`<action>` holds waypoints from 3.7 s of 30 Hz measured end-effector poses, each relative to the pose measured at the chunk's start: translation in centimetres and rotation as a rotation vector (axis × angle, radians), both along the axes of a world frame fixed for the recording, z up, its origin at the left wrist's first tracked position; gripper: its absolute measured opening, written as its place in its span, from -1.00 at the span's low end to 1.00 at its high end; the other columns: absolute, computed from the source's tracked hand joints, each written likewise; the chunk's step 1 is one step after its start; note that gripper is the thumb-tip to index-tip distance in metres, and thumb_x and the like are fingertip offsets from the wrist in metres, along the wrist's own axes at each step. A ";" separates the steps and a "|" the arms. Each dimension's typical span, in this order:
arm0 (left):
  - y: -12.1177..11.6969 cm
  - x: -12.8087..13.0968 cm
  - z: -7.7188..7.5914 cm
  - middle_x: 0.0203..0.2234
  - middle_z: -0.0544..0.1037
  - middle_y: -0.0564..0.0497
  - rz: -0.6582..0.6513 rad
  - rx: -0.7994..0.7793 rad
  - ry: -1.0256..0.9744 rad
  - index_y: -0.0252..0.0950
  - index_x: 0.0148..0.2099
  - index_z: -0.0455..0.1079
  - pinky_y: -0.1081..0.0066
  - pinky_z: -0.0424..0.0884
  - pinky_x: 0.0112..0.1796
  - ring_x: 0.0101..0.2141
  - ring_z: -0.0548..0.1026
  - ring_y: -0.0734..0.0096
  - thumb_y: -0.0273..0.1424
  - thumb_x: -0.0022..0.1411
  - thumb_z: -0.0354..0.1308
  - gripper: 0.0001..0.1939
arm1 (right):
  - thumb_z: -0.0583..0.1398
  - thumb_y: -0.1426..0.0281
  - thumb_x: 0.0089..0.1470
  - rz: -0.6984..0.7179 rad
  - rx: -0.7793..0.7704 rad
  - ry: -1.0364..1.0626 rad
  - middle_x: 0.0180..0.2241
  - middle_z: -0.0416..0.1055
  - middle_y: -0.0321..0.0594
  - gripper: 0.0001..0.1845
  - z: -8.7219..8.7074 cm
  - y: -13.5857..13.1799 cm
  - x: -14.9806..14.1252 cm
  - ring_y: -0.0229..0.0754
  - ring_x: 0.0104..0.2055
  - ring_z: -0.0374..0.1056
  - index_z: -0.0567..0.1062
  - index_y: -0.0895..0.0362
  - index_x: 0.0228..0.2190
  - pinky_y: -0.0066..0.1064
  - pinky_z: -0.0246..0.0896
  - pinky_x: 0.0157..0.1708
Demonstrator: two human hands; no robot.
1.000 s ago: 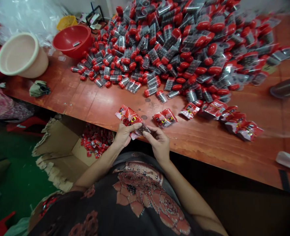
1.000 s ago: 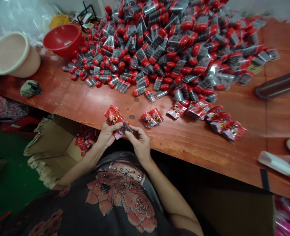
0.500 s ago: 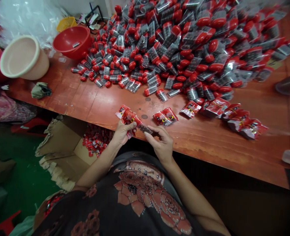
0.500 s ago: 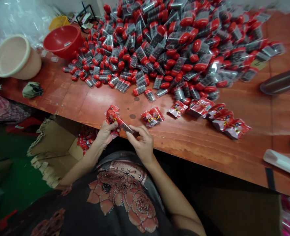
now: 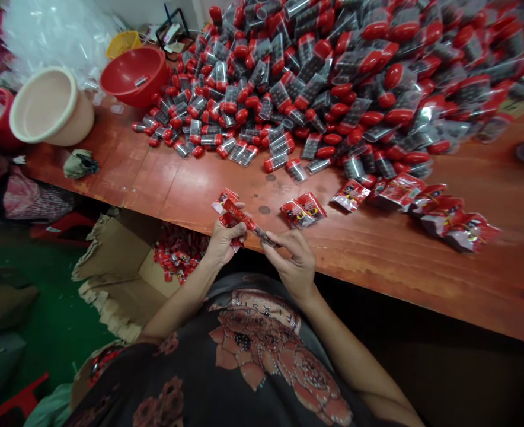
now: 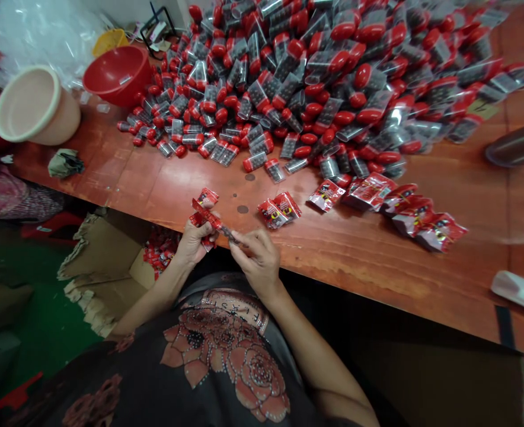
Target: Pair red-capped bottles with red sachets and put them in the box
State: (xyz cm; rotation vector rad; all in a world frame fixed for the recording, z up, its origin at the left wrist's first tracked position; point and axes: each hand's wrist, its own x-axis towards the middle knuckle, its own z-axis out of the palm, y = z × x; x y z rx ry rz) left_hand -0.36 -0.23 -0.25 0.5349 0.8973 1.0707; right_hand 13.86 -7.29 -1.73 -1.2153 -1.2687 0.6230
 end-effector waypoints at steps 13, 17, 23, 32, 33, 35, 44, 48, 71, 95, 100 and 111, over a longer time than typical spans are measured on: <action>0.1 -0.1 0.8 -0.54 0.48 0.14 0.034 -0.009 0.112 -0.30 -0.25 0.46 0.62 0.15 -0.65 -0.62 0.32 0.67 -0.46 -0.32 0.48 -0.52 | 0.33 0.33 0.00 0.086 -0.365 0.414 -0.33 0.51 -0.28 -0.76 -0.1 0.0 -1.0 -0.22 -0.30 0.42 0.59 0.03 -0.21 -0.32 0.38 -0.24; -0.3 0.4 0.8 -0.63 0.42 0.16 0.040 0.015 0.140 -0.35 -0.46 0.39 0.62 0.14 -0.66 -0.67 0.26 0.71 -0.45 -0.25 0.45 -0.70 | 0.34 0.31 -0.02 0.098 -0.407 0.545 -0.27 0.55 -0.26 -0.74 0.0 0.1 -1.5 -0.19 -0.24 0.45 0.59 0.03 -0.21 -0.28 0.41 -0.17; -1.3 1.3 -0.1 -0.62 0.42 0.17 0.136 -0.012 0.162 -0.34 -0.41 0.39 0.61 0.15 -0.68 -0.68 0.24 0.70 -0.39 -0.22 0.47 -0.65 | 0.33 0.30 -0.01 0.000 -0.398 0.568 -0.25 0.57 -0.26 -0.74 -0.3 0.2 -1.9 -0.20 -0.22 0.47 0.58 0.03 -0.21 -0.25 0.41 -0.11; -2.0 2.9 0.4 -0.56 0.47 0.15 0.219 -0.007 0.169 -0.30 -0.29 0.43 0.61 0.17 -0.65 -0.65 0.28 0.69 -0.34 -0.10 0.43 -0.67 | 0.31 0.31 0.01 -0.042 -0.399 0.684 -0.21 0.57 -0.24 -0.75 -1.5 0.6 -2.8 -0.20 -0.17 0.48 0.55 0.05 -0.21 -0.21 0.40 -0.04; -2.2 3.1 0.5 -0.54 0.49 0.13 0.217 -0.009 0.179 -0.31 -0.30 0.43 0.61 0.17 -0.65 -0.65 0.28 0.70 -0.33 -0.09 0.42 -0.70 | 0.30 0.30 0.02 -0.050 -0.397 0.689 -0.22 0.57 -0.24 -0.75 -1.6 0.5 -2.9 -0.21 -0.19 0.48 0.55 0.06 -0.21 -0.22 0.40 -0.04; -2.4 3.4 0.6 -0.52 0.52 0.11 0.221 -0.017 0.195 -0.31 -0.31 0.45 0.61 0.19 -0.63 -0.64 0.28 0.70 -0.32 -0.07 0.40 -0.72 | 0.29 0.29 0.04 -0.049 -0.412 0.703 -0.21 0.56 -0.23 -0.75 -1.9 0.4 -3.1 -0.22 -0.22 0.48 0.54 0.07 -0.20 -0.23 0.42 -0.09; -1.4 2.9 0.0 -0.63 0.44 0.15 0.261 -0.070 0.179 -0.32 -0.18 0.53 0.60 0.11 -0.69 -0.67 0.27 0.68 -0.28 -0.16 0.45 -0.56 | 0.32 0.28 -0.02 -0.086 -0.426 0.643 -0.24 0.54 -0.22 -0.71 -2.5 0.6 -2.2 -0.23 -0.25 0.45 0.53 0.11 -0.22 -0.26 0.39 -0.12; -1.0 2.6 0.0 -0.68 0.38 0.15 0.153 -0.062 0.190 -0.37 -0.29 0.53 0.60 0.08 -0.71 -0.69 0.23 0.69 -0.25 -0.16 0.45 -0.61 | 0.32 0.26 -0.02 -0.103 -0.422 0.639 -0.24 0.54 -0.21 -0.69 -2.6 0.5 -2.2 -0.23 -0.25 0.45 0.53 0.13 -0.22 -0.26 0.38 -0.13; -1.6 1.4 -0.5 -0.66 0.46 0.08 0.135 0.100 0.431 -0.32 -0.23 0.58 0.56 0.15 -0.67 -0.67 0.27 0.61 -0.22 0.01 0.35 -0.69 | 0.33 0.31 -0.05 -0.101 -0.473 0.834 -0.36 0.48 -0.30 -0.74 -1.2 0.4 -2.5 -0.33 -0.45 0.40 0.49 0.13 -0.29 -0.43 0.38 -0.41; 0.6 -1.5 0.2 -0.40 0.63 -0.03 -0.284 0.802 1.121 -0.30 -0.19 0.50 0.45 0.37 -0.35 -0.40 0.55 0.40 -0.36 0.29 0.07 -0.80 | 0.35 0.28 -0.10 -0.099 -0.502 0.740 -0.41 0.49 -0.32 -0.72 -1.7 0.5 -2.1 -0.34 -0.49 0.35 0.48 0.09 -0.30 -0.45 0.32 -0.44; 0.8 -1.2 -0.4 -0.48 0.58 0.00 -0.241 0.904 1.201 -0.31 -0.26 0.47 0.45 0.30 -0.37 -0.46 0.49 0.44 -0.39 0.27 0.05 -0.82 | 0.35 0.28 -0.10 -0.089 -0.521 0.750 -0.41 0.49 -0.32 -0.72 -1.8 0.6 -2.1 -0.33 -0.49 0.36 0.47 0.09 -0.31 -0.45 0.31 -0.47; -1.6 0.1 -1.7 -0.51 0.55 -0.01 -0.030 0.858 1.271 -0.29 -0.35 0.43 0.45 0.28 -0.39 -0.48 0.46 0.44 -0.45 0.22 0.06 -0.86 | 0.33 0.32 -0.06 -0.122 -0.519 0.873 -0.34 0.49 -0.31 -0.75 -1.8 0.4 -3.2 -0.33 -0.44 0.39 0.48 0.11 -0.29 -0.41 0.39 -0.41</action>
